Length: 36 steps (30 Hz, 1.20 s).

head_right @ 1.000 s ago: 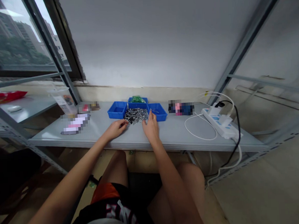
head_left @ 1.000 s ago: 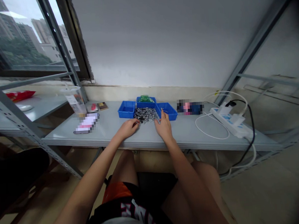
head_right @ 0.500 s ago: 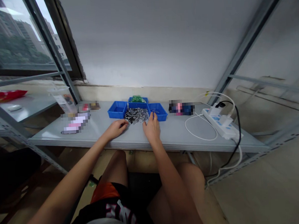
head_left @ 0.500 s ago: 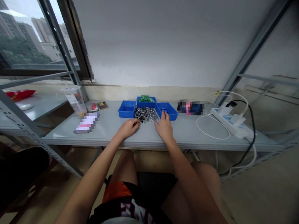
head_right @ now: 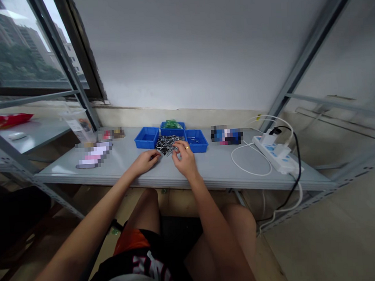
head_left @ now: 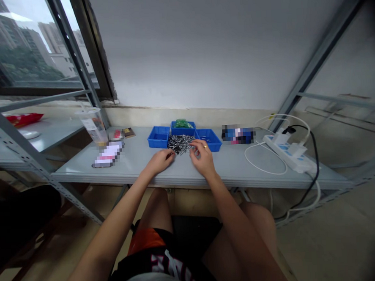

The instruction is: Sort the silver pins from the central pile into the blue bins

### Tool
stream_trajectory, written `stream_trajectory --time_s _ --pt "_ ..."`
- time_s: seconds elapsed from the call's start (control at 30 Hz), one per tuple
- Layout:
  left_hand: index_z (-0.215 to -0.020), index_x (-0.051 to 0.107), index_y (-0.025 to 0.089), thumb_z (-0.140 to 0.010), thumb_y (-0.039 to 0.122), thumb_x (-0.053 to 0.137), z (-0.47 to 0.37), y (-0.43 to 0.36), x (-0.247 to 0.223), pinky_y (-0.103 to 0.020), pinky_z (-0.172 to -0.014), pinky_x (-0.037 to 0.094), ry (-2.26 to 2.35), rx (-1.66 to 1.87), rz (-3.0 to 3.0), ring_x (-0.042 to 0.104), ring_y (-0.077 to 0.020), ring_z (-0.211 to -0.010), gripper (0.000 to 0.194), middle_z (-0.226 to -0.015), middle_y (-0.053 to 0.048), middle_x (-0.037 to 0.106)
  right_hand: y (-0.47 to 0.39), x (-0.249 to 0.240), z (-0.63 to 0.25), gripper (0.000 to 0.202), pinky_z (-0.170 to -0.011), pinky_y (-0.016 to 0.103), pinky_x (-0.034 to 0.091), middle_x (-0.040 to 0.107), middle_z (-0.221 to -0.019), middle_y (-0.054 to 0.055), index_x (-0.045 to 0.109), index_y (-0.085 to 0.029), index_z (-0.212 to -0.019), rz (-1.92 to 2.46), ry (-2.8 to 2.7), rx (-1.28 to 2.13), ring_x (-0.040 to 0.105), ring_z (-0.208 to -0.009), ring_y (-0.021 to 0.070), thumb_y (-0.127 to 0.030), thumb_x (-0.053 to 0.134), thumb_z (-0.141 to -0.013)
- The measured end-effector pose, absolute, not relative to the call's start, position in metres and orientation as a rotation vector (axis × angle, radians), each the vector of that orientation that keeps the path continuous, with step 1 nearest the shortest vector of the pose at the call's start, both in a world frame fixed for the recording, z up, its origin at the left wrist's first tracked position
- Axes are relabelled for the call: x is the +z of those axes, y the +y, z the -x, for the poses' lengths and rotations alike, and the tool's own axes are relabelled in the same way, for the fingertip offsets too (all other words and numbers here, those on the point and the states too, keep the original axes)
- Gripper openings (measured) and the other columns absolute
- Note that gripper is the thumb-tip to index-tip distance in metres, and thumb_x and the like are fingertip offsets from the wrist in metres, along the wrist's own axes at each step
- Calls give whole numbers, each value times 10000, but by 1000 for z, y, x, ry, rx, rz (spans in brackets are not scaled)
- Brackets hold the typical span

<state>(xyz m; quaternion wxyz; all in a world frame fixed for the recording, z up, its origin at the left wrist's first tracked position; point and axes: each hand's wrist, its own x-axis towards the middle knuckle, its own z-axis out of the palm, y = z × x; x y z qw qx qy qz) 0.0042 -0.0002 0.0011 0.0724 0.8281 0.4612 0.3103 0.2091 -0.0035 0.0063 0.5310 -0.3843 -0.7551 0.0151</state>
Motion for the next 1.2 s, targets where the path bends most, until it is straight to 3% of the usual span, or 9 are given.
stream_trajectory --time_s 0.23,0.4,0.5,0.7,0.83,0.97,1.1,1.2 --pt "-935 630 168 -868 258 423 -5 0 1 -261 -705 431 1410 920 -2472 597 -183 -771 235 -867 -59 674 -14 1 -218 205 -578 325 471 574 -836 51 550 -209 -939 584 -1584 -339 479 -576 139 -275 584 -748" --pt "-939 637 167 -870 258 422 -5 -1 2 -267 -714 436 1410 923 -2478 598 -187 -781 244 -876 -63 675 -8 6 -212 76 -591 307 455 552 -941 82 479 -205 -806 723 -1598 -245 527 -715 164 -187 540 -765" --pt "-940 642 165 -863 256 431 -5 0 1 -270 -711 436 1403 933 -2468 597 -187 -773 242 -872 -64 675 -2 8 -209 163 -651 309 447 520 -914 77 392 -214 -689 790 -1603 -178 530 -849 189 -172 528 -769" --pt "-941 638 168 -865 260 428 -4 3 -1 -271 -713 436 1398 927 -2485 600 -191 -783 242 -873 -64 674 6 3 -211 341 -645 285 394 464 -757 22 273 -212 -538 922 -1604 -134 463 -663 133 -192 484 -806" --pt "-947 638 172 -864 259 427 -4 2 0 -272 -729 440 1413 911 -2486 606 -193 -796 243 -878 -63 678 8 -2 -208 260 -663 266 376 479 -710 5 366 -204 -560 1151 -1830 -49 478 -686 143 -166 496 -782" --pt "-951 634 172 -869 262 414 -4 0 1 -274 -735 440 1403 909 -2489 607 -194 -808 252 -889 -64 679 9 -7 -207 93 -700 265 376 554 -794 29 514 -197 -703 1370 -1990 -11 521 -789 172 -219 531 -792" --pt "-935 630 172 -875 272 407 -4 0 1 -272 -731 438 1394 914 -2492 605 -192 -804 252 -883 -61 676 12 -9 -207 137 -754 280 375 607 -819 48 555 -194 -749 1430 -1996 -37 542 -844 195 -315 547 -813" --pt "-927 628 171 -877 281 407 -4 1 1 -275 -725 435 1390 915 -2489 605 -193 -797 252 -868 -61 675 13 -8 -208 195 -711 270 373 625 -793 39 562 -197 -751 1481 -1970 29 560 -789 186 -380 544 -816"
